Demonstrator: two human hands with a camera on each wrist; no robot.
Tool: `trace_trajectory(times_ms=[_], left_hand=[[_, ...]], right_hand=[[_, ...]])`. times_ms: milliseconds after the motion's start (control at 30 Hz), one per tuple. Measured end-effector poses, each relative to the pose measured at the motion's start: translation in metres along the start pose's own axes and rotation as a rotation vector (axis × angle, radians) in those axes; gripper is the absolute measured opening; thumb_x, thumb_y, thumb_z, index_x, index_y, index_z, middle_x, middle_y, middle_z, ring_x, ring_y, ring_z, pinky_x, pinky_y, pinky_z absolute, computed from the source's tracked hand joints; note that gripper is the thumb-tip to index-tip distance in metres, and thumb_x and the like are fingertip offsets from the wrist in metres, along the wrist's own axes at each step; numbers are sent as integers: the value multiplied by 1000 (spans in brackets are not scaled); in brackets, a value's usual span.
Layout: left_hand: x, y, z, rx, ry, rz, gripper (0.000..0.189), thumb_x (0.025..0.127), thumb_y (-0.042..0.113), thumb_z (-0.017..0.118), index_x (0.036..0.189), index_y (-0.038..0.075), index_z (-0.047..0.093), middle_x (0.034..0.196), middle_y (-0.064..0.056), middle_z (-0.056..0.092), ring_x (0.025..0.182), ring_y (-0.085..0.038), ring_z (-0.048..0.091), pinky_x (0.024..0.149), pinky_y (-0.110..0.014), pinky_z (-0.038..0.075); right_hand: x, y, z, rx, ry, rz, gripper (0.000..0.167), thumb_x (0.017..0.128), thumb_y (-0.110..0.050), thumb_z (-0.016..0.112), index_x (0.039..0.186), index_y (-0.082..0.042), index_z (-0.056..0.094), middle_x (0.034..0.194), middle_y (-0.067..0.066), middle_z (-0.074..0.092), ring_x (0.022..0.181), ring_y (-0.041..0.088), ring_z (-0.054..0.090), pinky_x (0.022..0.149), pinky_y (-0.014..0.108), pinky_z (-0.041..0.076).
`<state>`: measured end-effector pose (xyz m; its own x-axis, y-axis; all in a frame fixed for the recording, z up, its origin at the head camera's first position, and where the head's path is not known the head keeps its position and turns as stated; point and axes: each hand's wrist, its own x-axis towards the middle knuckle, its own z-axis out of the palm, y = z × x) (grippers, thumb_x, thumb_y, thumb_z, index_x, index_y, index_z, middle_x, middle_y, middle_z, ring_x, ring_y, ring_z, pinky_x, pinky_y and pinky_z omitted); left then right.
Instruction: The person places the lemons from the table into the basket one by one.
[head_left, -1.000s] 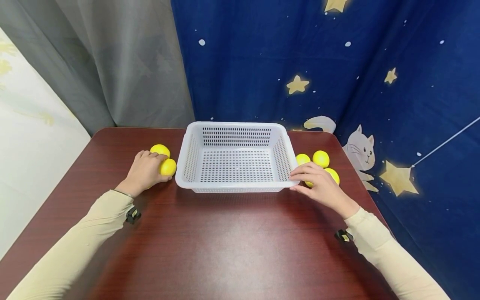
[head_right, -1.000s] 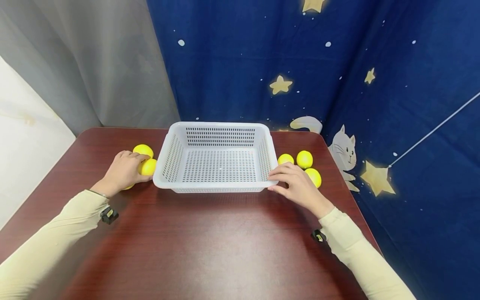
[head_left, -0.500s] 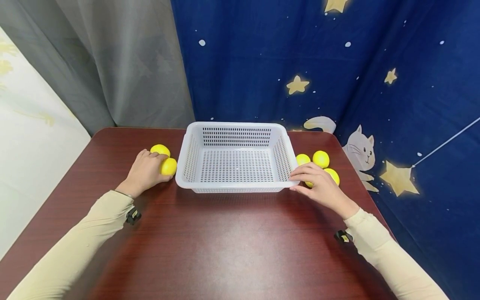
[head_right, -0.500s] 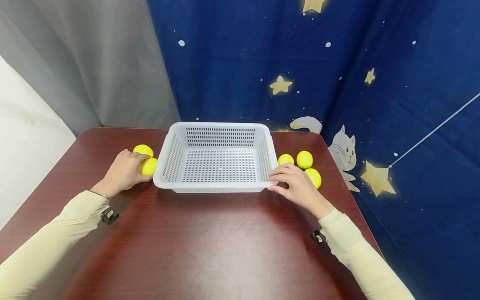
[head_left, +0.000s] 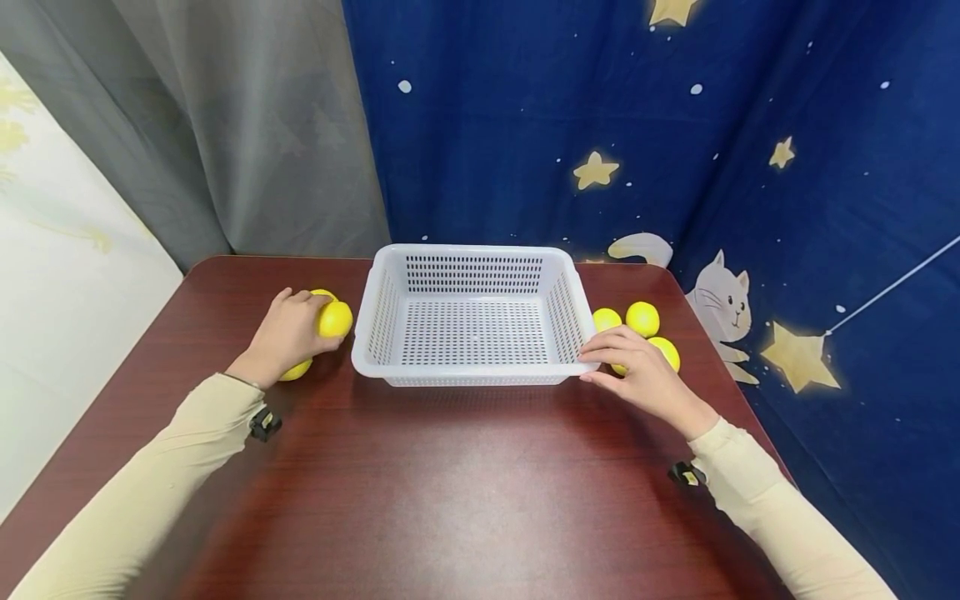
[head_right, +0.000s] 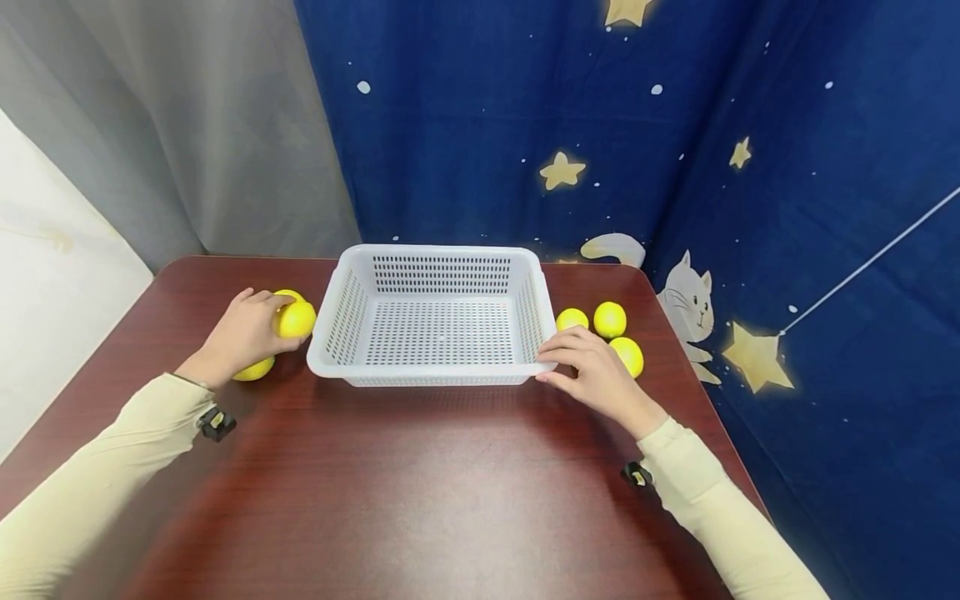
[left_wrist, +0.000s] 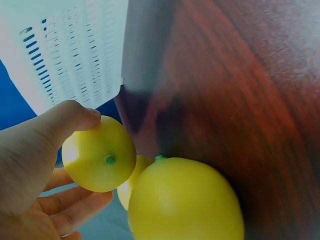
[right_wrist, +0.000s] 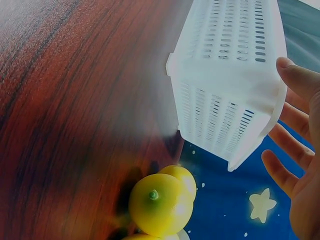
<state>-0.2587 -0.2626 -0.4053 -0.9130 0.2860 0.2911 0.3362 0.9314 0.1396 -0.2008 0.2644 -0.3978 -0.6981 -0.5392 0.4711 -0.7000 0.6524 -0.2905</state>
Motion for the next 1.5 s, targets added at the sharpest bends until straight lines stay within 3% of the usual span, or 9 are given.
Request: trace_trajectory(times_ms=[233,367,500,867,1500], left_hand=[[6,1,-10,-13,23,-10,57,75,26,78,117,-8,61,108,-28,68,97,-39,60,107,-59,35],[9,3,-17,-37,41,-23,58,76,26,77,120,-8,61,108,-27,66,90,-37,59,91,-52,48],[11,5,-25,-63,31,-45,58,78,25,75,123,-7,59,110,-26,63,87,-36,58,79,-53,53],[19,3,-35,-60,27,-71,64,78,31,76,126,-6,57,114,-25,61,91,-36,58,79,-54,51],[38,13,-54,-64,73,-41,57,79,29,74,123,-5,60,110,-24,62,87,-38,59,76,-51,51]], right_hand=[[0,-1,0,-1,2,1,35,72,-22,88,105,-16,78,111,-2,72,107,15,57,93,19,42],[0,-1,1,7,8,1,35,72,-22,88,105,-16,78,111,-2,73,107,15,57,94,17,41],[-1,0,2,11,11,0,35,72,-22,88,105,-15,78,111,-2,73,107,15,57,94,14,40],[-2,3,4,26,27,-12,36,70,-21,89,104,-15,78,110,-3,73,107,16,58,96,14,39],[-3,5,5,35,28,-22,36,71,-19,89,105,-16,78,110,-2,73,107,15,57,96,12,39]])
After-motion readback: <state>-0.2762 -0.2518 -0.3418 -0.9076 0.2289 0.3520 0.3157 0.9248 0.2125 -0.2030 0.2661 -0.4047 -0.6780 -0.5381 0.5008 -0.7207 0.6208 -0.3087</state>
